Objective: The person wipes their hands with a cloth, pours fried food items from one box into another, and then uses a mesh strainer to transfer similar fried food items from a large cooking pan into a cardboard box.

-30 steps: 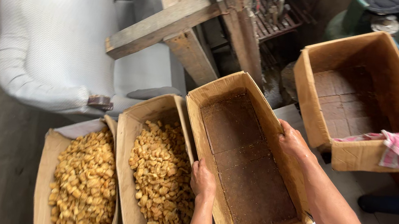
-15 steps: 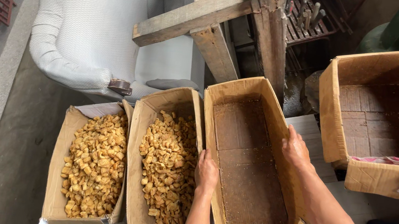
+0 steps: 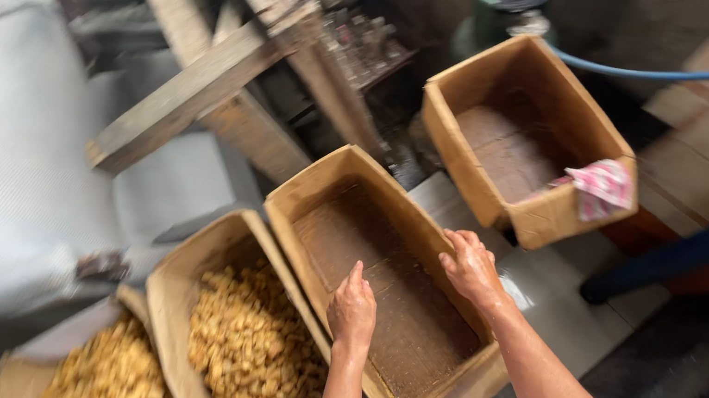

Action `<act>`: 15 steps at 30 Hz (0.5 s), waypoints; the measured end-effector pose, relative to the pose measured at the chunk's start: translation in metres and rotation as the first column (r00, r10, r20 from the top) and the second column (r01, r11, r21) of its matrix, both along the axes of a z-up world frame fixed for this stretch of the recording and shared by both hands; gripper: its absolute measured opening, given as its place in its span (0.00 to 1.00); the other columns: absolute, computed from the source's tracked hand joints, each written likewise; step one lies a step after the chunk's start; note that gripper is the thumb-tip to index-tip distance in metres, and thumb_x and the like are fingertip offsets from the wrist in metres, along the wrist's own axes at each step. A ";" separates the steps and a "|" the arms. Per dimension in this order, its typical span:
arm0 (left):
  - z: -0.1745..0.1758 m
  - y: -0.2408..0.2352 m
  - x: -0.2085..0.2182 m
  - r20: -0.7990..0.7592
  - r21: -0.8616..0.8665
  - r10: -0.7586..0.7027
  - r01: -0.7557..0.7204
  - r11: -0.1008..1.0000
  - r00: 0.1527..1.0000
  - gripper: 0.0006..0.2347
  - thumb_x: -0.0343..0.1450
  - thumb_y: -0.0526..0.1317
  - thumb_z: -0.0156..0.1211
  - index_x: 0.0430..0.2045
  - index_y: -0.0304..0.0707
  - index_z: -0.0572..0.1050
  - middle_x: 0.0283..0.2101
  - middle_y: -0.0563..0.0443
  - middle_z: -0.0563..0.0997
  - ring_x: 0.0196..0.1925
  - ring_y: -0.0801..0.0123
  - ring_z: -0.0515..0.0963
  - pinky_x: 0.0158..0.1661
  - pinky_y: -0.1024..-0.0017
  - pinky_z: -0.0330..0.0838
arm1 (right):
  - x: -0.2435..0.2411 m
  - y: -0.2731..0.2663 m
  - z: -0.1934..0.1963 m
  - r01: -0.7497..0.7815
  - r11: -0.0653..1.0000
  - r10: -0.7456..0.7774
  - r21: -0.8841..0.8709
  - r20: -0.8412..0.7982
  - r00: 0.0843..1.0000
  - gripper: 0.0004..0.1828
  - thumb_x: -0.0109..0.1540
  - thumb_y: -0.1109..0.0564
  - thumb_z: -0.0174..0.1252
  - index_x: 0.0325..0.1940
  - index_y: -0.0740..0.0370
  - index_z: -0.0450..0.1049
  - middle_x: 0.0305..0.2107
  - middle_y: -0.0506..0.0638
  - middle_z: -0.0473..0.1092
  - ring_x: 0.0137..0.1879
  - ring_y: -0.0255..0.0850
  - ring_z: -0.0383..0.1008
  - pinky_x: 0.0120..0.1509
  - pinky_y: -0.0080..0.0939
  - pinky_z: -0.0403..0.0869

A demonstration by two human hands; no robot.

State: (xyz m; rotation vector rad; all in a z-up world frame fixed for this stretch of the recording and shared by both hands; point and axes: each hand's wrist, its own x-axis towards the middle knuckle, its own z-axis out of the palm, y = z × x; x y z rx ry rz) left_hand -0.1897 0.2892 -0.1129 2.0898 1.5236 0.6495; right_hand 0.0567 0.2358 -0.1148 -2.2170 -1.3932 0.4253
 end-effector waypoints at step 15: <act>0.029 -0.099 0.132 0.037 0.230 -0.655 0.631 0.741 0.755 0.12 0.70 0.39 0.62 0.47 0.42 0.79 0.37 0.46 0.82 0.40 0.50 0.82 0.42 0.55 0.75 | 0.008 -0.232 0.026 0.634 0.772 -0.634 -0.035 -0.099 0.767 0.28 0.62 0.45 0.58 0.66 0.53 0.70 0.64 0.53 0.64 0.69 0.49 0.65 0.71 0.55 0.63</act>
